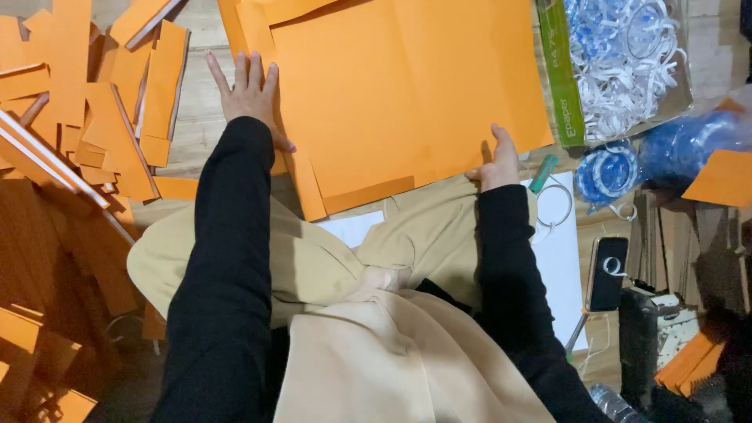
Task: Assembling orange paper folders by folding edges and using adhesive strips.
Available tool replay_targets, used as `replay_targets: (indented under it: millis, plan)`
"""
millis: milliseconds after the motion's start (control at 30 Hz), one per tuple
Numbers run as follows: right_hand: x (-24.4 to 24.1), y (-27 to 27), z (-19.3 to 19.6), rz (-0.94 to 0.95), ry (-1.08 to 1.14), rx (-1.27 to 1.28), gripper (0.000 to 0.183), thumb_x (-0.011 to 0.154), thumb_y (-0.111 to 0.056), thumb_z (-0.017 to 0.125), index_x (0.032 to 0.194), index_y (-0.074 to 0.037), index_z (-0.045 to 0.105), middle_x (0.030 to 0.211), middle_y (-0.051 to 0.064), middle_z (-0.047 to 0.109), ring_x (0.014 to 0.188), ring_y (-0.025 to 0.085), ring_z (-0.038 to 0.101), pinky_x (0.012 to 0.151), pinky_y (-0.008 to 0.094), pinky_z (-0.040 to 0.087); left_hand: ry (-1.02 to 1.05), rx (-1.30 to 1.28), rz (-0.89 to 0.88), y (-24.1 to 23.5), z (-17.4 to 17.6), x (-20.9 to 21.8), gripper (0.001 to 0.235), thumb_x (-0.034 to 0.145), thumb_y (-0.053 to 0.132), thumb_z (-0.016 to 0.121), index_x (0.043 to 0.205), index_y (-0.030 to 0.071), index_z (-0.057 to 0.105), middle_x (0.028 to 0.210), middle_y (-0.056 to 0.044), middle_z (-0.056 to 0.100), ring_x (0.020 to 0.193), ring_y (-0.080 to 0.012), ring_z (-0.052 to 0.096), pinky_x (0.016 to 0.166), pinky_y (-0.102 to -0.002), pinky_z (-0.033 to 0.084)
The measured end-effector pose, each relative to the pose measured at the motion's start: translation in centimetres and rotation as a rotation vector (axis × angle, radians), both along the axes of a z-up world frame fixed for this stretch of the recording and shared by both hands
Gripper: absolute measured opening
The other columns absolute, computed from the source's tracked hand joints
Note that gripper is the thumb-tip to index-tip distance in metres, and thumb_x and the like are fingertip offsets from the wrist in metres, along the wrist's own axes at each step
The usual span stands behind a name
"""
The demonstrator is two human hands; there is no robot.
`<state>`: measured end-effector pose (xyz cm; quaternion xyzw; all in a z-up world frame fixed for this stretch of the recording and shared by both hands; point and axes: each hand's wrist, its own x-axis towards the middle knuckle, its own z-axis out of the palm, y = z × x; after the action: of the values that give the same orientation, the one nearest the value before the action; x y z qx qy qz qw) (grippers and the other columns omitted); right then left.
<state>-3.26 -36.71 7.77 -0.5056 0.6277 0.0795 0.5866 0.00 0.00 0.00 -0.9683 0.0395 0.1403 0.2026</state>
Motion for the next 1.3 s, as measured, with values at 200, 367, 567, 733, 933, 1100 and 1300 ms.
replay_targets:
  millis: [200,367,567,733,933,1100,1300]
  plan:
    - [-1.6,2.3,-1.6,-0.222,-0.204,0.010,0.062,0.071,-0.020,0.065,0.126,-0.015,0.037,0.132,0.007,0.043,0.093,0.027,0.059,0.087,0.041,0.046,-0.005,0.035,0.032,-1.3,0.7,-0.8,0.138,0.027,0.083,0.061,0.141,0.020,0.018,0.145,-0.014,0.021,0.136,-0.0330,0.010,0.096,-0.069,-0.008]
    - [-2.6,2.8,-3.1,-0.425,-0.681,0.036,0.059,0.070,0.003,0.068,0.119,-0.004,0.035,0.110,0.016,0.055,0.094,0.030,0.058,0.074,0.043,0.051,-0.120,-0.172,0.044,-1.2,0.2,-4.2,0.080,0.053,0.062,0.069,0.118,0.019,0.050,0.126,-0.008,0.047,0.133,-0.0298,0.022,0.098,-0.067,-0.013]
    - [-6.5,6.3,-1.2,0.042,-0.978,-0.197,0.031,0.077,-0.004,0.072,0.103,-0.009,0.056,0.105,0.006,0.060,0.100,0.019,0.057,0.087,0.033,0.046,0.010,-0.295,0.044,-1.5,3.4,-6.9,0.118,0.041,0.073,0.071,0.138,0.020,0.030,0.146,-0.004,0.024,0.137,-0.0259,0.004,0.101,-0.062,-0.021]
    - [-8.2,4.7,-9.4,0.940,-1.127,-1.167,0.022,0.054,-0.006,0.054,0.040,-0.009,0.036,0.038,0.011,0.029,0.039,0.033,0.025,0.039,0.031,0.032,0.036,-0.226,0.053,-2.0,3.4,-7.6,0.127,0.039,0.076,0.070,0.141,0.017,0.023,0.147,-0.007,0.019,0.137,-0.0266,0.001,0.101,-0.060,-0.025]
    - [-8.6,6.7,-6.9,1.578,-0.935,-1.298,0.023,0.076,-0.003,0.060,0.090,-0.020,0.053,0.115,0.001,0.049,0.116,0.028,0.042,0.095,0.042,0.033,0.006,-0.224,0.056,-1.7,2.5,-8.3,0.120,0.045,0.073,0.068,0.141,0.017,0.023,0.147,-0.006,0.019,0.137,-0.0264,-0.002,0.099,-0.063,-0.027]
    - [-8.1,5.7,-10.2,1.806,-0.620,-1.105,0.048,0.049,0.008,0.075,0.082,-0.013,0.047,0.119,0.004,0.042,0.121,0.028,0.034,0.098,0.047,0.027,-0.090,-0.473,0.165,-1.1,3.5,-9.1,0.097,0.053,0.041,0.080,0.134,0.010,0.039,0.150,-0.011,0.007,0.135,-0.0357,-0.009,0.093,-0.067,-0.027]
    - [-6.7,5.9,-7.1,1.355,-0.689,-0.936,0.027,0.081,-0.006,0.056,0.106,-0.007,0.046,0.103,0.014,0.045,0.103,0.037,0.046,0.086,0.045,0.038,-0.070,-0.293,0.057,-2.5,1.3,-9.3,0.075,0.066,0.026,0.073,0.133,0.020,0.039,0.147,-0.006,0.019,0.137,-0.0299,-0.002,0.099,-0.064,-0.024]
